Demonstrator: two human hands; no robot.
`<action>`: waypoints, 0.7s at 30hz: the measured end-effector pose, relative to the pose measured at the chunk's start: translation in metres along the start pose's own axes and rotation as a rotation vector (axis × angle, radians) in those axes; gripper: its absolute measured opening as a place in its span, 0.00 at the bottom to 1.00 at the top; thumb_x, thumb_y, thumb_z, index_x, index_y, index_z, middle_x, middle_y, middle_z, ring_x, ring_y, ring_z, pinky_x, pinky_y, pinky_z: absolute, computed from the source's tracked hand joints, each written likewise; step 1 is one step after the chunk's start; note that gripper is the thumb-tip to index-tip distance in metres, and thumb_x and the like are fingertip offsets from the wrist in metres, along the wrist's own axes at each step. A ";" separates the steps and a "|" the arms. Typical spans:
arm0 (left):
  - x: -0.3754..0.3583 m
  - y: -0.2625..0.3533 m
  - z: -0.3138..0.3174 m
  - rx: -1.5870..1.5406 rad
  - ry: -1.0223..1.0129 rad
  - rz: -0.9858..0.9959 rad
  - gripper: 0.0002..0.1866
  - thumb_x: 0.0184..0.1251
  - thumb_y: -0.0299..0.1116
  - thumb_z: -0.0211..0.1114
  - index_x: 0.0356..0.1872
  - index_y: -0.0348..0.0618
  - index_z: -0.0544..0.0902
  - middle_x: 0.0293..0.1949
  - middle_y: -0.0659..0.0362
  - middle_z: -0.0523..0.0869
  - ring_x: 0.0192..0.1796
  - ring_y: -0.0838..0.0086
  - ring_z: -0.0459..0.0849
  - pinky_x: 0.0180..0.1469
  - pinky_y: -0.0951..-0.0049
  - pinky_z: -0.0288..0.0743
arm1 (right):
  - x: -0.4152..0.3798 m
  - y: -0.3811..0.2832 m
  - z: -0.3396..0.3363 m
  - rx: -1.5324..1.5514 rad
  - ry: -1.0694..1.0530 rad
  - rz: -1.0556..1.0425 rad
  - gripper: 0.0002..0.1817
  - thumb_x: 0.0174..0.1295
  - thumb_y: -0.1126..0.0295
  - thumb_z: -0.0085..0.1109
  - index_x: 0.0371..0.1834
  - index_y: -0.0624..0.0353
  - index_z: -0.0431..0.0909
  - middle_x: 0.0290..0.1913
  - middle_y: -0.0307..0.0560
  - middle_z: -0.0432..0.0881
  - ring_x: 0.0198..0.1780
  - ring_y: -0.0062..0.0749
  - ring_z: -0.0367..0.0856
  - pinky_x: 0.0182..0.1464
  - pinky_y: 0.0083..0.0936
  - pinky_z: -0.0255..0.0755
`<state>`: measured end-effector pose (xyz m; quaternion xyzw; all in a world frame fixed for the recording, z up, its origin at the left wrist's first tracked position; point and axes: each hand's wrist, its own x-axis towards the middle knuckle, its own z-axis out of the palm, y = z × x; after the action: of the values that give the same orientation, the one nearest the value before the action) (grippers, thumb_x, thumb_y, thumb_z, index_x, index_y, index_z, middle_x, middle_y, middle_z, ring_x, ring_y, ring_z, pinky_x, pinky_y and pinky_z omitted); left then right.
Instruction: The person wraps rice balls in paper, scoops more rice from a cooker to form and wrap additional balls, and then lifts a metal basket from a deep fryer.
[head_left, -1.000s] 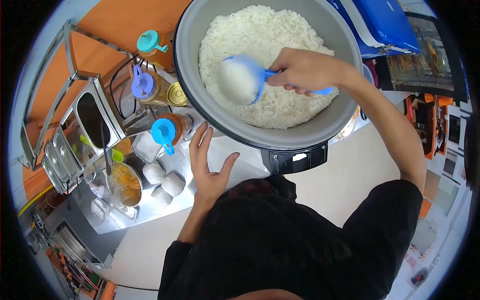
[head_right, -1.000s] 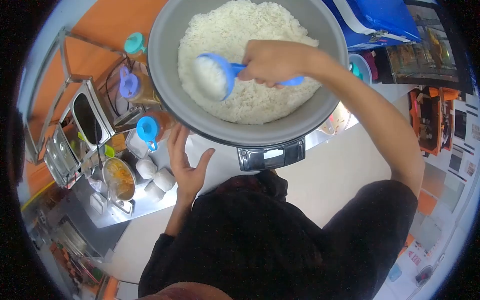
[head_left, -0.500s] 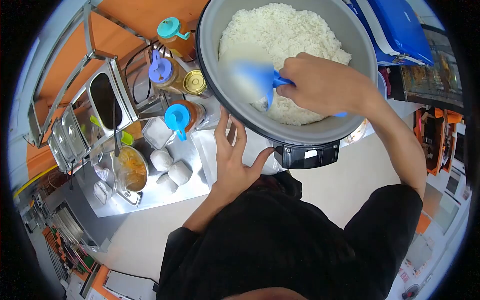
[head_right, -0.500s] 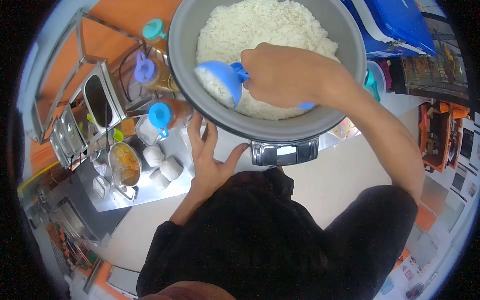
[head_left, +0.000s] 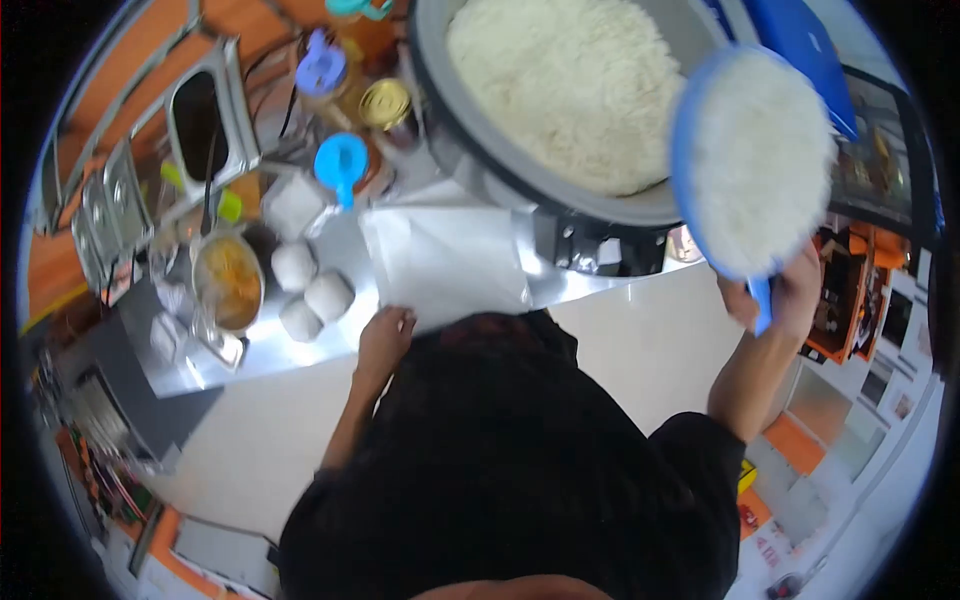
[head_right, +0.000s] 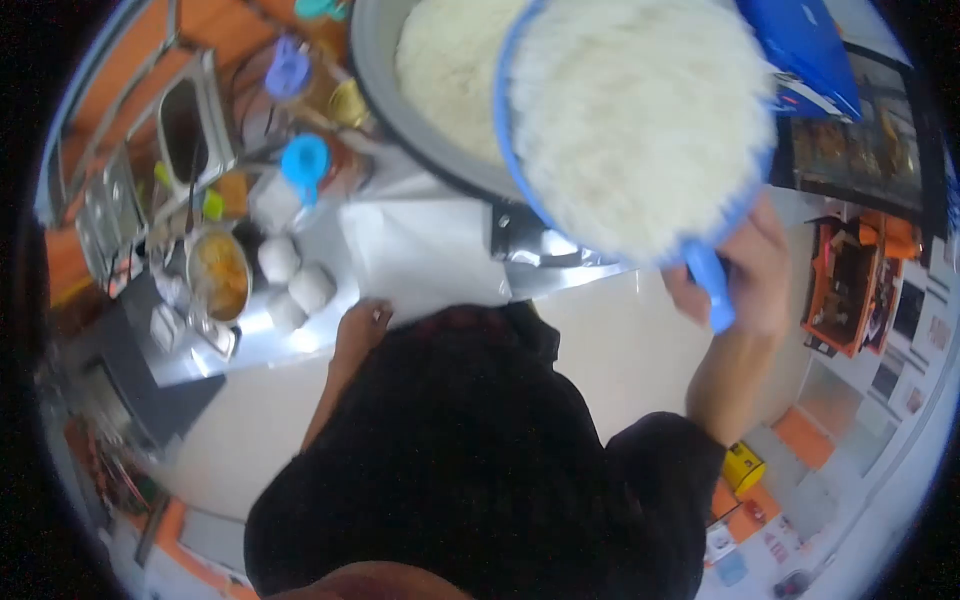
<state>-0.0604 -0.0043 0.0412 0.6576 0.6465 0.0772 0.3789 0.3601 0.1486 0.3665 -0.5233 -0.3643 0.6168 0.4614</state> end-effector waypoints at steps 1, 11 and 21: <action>0.002 0.000 0.012 -0.043 0.042 0.028 0.10 0.72 0.35 0.69 0.48 0.42 0.89 0.42 0.50 0.90 0.46 0.47 0.89 0.51 0.52 0.83 | -0.019 0.012 0.000 0.033 0.010 -0.017 0.26 0.69 0.68 0.57 0.67 0.72 0.71 0.26 0.59 0.79 0.09 0.27 0.67 0.10 0.21 0.56; 0.076 0.080 0.031 -0.559 0.017 0.399 0.36 0.70 0.18 0.64 0.80 0.50 0.71 0.78 0.46 0.70 0.78 0.49 0.69 0.81 0.54 0.62 | -0.074 0.170 0.062 0.130 -0.399 0.474 0.13 0.76 0.65 0.54 0.48 0.67 0.77 0.26 0.48 0.78 0.18 0.28 0.73 0.20 0.24 0.65; 0.077 0.022 0.044 -0.518 0.222 0.429 0.16 0.65 0.15 0.65 0.53 0.40 0.85 0.60 0.47 0.84 0.68 0.53 0.81 0.72 0.55 0.73 | -0.058 0.323 0.055 0.258 -0.288 0.547 0.19 0.83 0.60 0.45 0.49 0.69 0.75 0.30 0.50 0.77 0.17 0.26 0.69 0.17 0.23 0.65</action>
<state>-0.0053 0.0505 -0.0067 0.6480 0.4901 0.3874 0.4356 0.2469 -0.0047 0.0939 -0.4467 -0.1907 0.8265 0.2847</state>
